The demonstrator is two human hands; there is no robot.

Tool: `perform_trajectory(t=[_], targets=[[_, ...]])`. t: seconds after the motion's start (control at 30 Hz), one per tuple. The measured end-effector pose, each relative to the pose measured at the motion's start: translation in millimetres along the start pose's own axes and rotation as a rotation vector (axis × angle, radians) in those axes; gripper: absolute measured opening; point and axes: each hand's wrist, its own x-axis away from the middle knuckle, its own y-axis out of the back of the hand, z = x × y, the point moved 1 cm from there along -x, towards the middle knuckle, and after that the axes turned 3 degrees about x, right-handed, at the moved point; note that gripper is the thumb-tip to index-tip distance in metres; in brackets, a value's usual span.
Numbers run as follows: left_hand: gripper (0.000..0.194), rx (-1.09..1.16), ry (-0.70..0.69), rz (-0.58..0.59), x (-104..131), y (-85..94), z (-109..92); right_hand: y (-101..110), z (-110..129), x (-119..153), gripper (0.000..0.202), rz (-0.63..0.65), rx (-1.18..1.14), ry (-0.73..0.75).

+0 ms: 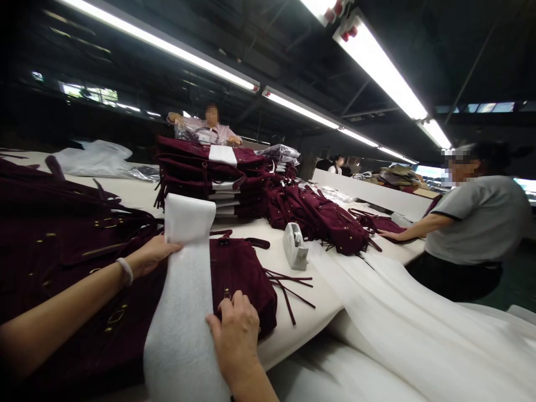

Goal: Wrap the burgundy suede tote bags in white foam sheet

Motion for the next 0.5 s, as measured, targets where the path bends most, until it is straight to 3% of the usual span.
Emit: perform_trajectory(t=[0.13, 0.27, 0.4, 0.5], targets=[[0.021, -0.103, 0.063, -0.041, -49.4, -16.7, 13.0, -20.4, -8.1, 3.3, 0.007, 0.028, -0.167, 0.031], [0.022, -0.213, 0.083, -0.138, -89.1, -12.6, 28.2, -40.9, -19.8, 4.7, 0.02, -0.104, -0.282, 0.017], [0.018, -0.302, 0.035, -0.108, -95.0, -10.7, 56.7, -56.8, -28.0, 4.7, 0.021, -0.199, -0.309, 0.071], [0.043, -0.417, -0.069, -0.183, -84.9, -16.7, 71.3, -61.5, -33.1, 3.4, 0.024, -0.187, -0.29, 0.134]])
